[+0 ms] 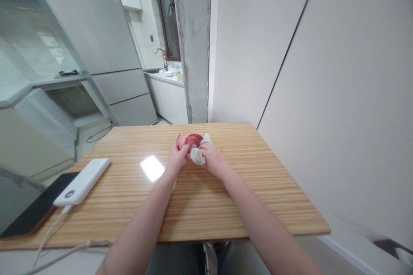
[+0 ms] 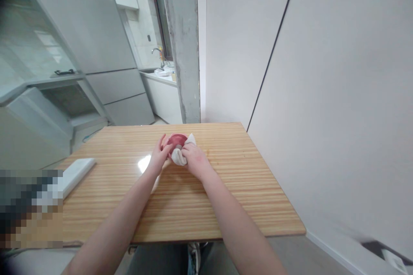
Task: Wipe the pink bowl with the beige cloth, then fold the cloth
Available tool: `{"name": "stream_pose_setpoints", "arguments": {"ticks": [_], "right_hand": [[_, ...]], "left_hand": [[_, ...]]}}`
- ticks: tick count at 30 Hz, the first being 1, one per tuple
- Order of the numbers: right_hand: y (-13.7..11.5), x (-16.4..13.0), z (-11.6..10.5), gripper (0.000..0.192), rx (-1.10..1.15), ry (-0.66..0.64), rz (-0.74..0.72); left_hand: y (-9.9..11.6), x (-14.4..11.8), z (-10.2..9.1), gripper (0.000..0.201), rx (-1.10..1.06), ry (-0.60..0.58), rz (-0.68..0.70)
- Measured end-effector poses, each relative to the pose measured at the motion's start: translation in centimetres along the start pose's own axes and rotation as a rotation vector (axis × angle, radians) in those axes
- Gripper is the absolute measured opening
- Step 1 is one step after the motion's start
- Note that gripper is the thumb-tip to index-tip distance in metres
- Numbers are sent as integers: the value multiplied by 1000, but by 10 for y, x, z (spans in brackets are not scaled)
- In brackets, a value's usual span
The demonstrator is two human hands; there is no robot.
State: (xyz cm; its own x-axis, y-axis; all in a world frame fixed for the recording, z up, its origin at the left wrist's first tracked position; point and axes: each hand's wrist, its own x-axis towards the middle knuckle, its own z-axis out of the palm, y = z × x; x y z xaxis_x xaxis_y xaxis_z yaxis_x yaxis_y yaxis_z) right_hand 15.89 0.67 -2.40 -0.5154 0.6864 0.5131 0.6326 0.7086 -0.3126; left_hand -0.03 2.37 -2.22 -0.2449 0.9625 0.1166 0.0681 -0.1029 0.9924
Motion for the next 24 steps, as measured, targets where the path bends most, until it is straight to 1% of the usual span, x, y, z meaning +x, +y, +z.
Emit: {"name": "stream_pose_setpoints", "arguments": {"ticks": [3,5,7,9,10,11,13,15,18,20,22,24], "right_hand": [[-4,-1,-3,9,-77,0,-16],[-8,-2,-3,7,-126,-10,3],[-11,-2,0,13,-146,4,37],[-12,-3,4,13,-129,32,58],[-12,-3,5,11,-113,39,60],[-13,-2,7,9,-97,38,54],[-14,0,9,8,-79,23,30],[-15,3,10,10,-90,13,13],[-16,5,9,11,-135,23,25],[-15,4,11,11,-150,33,60],[-14,1,16,13,-149,47,106],[-11,-1,22,14,-134,63,135]], "left_hand": [[6,-2,1,87,-34,12,-98],[6,-7,7,94,-106,23,-146],[4,-13,15,98,-193,-2,-169],[2,-16,20,95,-218,-28,-176],[2,-16,20,90,-193,-27,-172],[3,-15,18,83,-153,-13,-159],[6,-10,11,73,-52,43,-91],[11,-5,1,74,37,68,-19],[14,-1,-5,80,69,34,1],[11,-4,1,84,25,32,-6],[6,-10,11,89,-72,49,-28],[0,-16,21,85,-175,43,-78]]}}
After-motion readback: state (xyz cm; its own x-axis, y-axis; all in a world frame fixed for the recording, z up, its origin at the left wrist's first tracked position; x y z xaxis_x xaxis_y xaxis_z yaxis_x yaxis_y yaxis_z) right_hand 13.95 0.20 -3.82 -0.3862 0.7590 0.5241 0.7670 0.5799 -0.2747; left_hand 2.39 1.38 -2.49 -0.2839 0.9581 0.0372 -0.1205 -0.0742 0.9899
